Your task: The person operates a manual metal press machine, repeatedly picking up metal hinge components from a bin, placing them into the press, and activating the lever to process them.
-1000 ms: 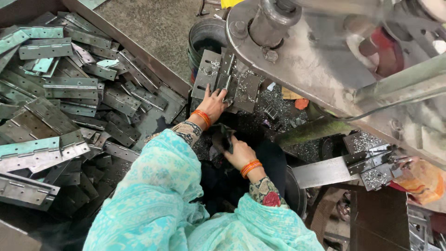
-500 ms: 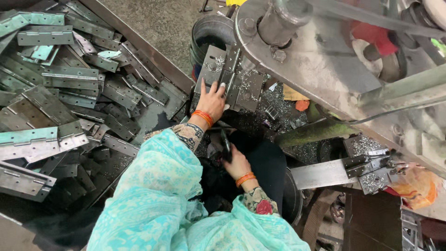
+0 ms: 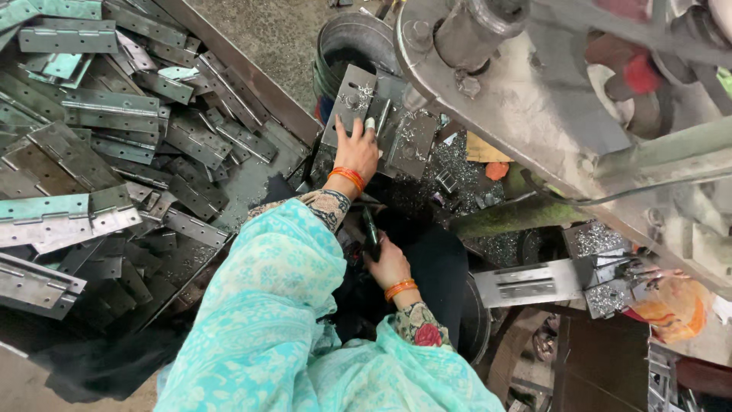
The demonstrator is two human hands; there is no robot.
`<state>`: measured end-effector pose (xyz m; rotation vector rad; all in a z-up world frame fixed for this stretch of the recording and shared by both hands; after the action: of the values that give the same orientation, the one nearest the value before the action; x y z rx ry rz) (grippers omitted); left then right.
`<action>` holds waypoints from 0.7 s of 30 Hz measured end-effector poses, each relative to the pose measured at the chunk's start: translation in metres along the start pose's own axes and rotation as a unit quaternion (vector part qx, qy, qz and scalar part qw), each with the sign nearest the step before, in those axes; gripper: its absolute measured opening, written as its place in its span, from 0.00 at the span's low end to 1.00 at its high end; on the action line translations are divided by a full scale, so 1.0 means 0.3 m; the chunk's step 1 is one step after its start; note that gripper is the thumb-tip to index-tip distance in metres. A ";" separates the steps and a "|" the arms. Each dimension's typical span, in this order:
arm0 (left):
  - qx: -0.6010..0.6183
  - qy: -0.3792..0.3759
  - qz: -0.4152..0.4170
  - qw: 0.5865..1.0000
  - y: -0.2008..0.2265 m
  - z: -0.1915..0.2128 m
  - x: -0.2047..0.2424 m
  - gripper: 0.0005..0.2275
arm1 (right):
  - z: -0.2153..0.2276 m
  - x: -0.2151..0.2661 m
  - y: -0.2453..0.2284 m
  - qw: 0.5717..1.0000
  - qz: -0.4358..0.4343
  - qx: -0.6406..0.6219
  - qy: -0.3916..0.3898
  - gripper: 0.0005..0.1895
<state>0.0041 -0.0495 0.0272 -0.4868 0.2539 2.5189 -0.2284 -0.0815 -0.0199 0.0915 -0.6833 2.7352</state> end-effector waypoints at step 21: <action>0.053 -0.044 -0.006 0.998 -0.055 -0.004 -0.018 0.16 | -0.176 -0.002 0.124 0.999 0.020 0.010 0.034 0.40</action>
<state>0.0180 -0.0388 0.0268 -0.3338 0.3490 2.4926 -0.2390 -0.0879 -0.0833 -0.0106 -0.6454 2.7692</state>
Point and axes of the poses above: each hand's wrist, its own x-axis away from the middle knuckle, its own z-axis out of the back of the hand, y = z × x, the point moved 6 cm from there along -x, towards the middle knuckle, and after that the axes turned 10 degrees about z, right-handed, at the moved point
